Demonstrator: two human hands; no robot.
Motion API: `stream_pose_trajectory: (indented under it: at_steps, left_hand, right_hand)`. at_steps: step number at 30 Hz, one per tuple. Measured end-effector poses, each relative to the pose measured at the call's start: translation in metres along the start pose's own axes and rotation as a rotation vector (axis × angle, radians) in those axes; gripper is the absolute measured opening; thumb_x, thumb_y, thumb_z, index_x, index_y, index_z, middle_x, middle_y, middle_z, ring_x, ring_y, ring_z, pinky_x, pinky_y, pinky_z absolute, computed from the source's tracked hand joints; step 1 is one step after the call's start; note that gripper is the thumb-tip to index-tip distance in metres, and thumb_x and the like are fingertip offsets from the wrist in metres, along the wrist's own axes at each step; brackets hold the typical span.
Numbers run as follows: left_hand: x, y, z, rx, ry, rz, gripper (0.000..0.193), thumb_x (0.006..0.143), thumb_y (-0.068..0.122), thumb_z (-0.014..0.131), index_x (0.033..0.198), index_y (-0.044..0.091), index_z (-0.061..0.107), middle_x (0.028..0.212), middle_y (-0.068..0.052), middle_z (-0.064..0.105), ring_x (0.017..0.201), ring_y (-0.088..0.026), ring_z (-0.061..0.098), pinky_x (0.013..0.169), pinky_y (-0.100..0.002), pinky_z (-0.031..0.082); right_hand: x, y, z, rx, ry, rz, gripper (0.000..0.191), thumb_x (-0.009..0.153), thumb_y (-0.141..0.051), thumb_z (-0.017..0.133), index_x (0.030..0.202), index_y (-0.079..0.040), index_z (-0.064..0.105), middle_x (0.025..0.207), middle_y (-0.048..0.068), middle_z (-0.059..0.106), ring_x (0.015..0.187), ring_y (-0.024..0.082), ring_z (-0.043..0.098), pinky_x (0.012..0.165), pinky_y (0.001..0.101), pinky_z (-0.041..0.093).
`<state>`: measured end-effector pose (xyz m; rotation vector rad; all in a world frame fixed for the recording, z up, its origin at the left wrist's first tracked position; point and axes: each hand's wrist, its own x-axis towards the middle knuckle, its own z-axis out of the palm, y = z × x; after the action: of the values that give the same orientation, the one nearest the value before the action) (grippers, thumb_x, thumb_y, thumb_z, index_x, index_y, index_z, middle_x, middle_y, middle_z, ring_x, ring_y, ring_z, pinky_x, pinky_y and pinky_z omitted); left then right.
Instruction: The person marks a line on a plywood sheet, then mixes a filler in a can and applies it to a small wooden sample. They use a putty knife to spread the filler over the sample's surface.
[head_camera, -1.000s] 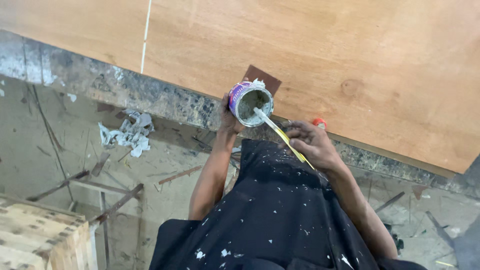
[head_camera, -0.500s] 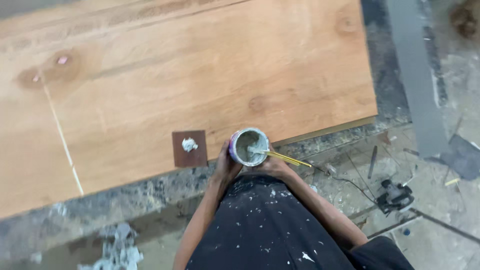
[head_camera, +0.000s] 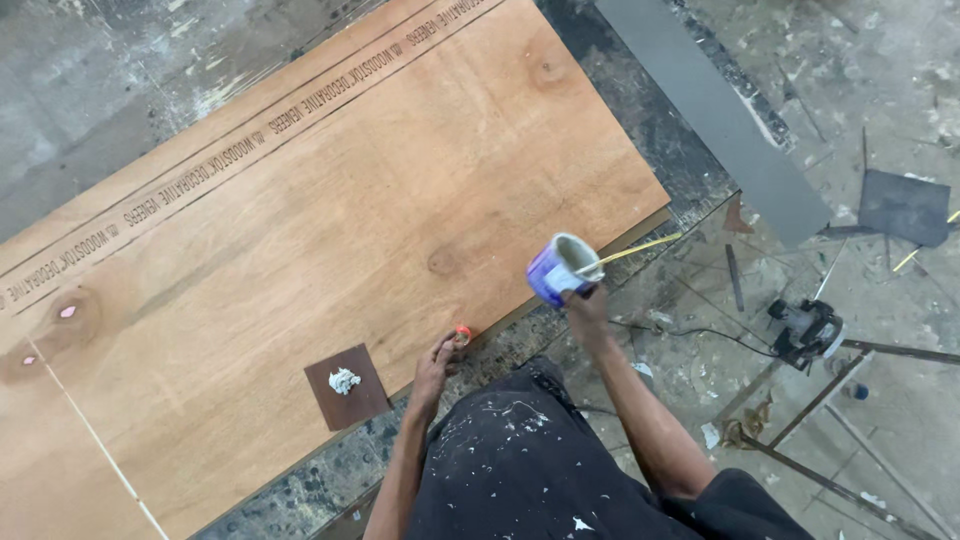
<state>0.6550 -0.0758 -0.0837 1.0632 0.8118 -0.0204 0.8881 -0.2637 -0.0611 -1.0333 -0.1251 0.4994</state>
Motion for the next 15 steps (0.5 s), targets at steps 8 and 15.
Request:
stream_pose_trajectory:
  at_steps: [8,15]
  left_hand:
    - [-0.03,-0.033,-0.028,0.425,0.217,0.13,0.048,0.101,0.033,0.061,0.134,-0.002,0.063,0.121,-0.014,0.073,0.111,-0.021,0.068,0.098,-0.033,0.052]
    - [-0.024,-0.006,-0.003,0.848,0.412,0.373,0.057,0.086,0.022,0.078,0.135,0.001,0.06,0.124,-0.022,0.063,0.106,-0.04,0.067,0.093,-0.045,0.054]
  right_hand:
    - [0.119,-0.087,-0.1,-0.643,0.327,-0.676,0.123,0.084,-0.039,0.102,0.161,0.002,0.016,0.162,0.017,0.032,0.152,0.031,0.035,0.131,0.0421,0.025]
    - [0.156,-0.069,-0.147,-1.758,0.659,-0.382,0.106,0.078,-0.03,0.083,0.161,-0.003,0.023,0.162,0.031,0.04,0.148,0.047,0.038,0.124,0.0505,0.029]
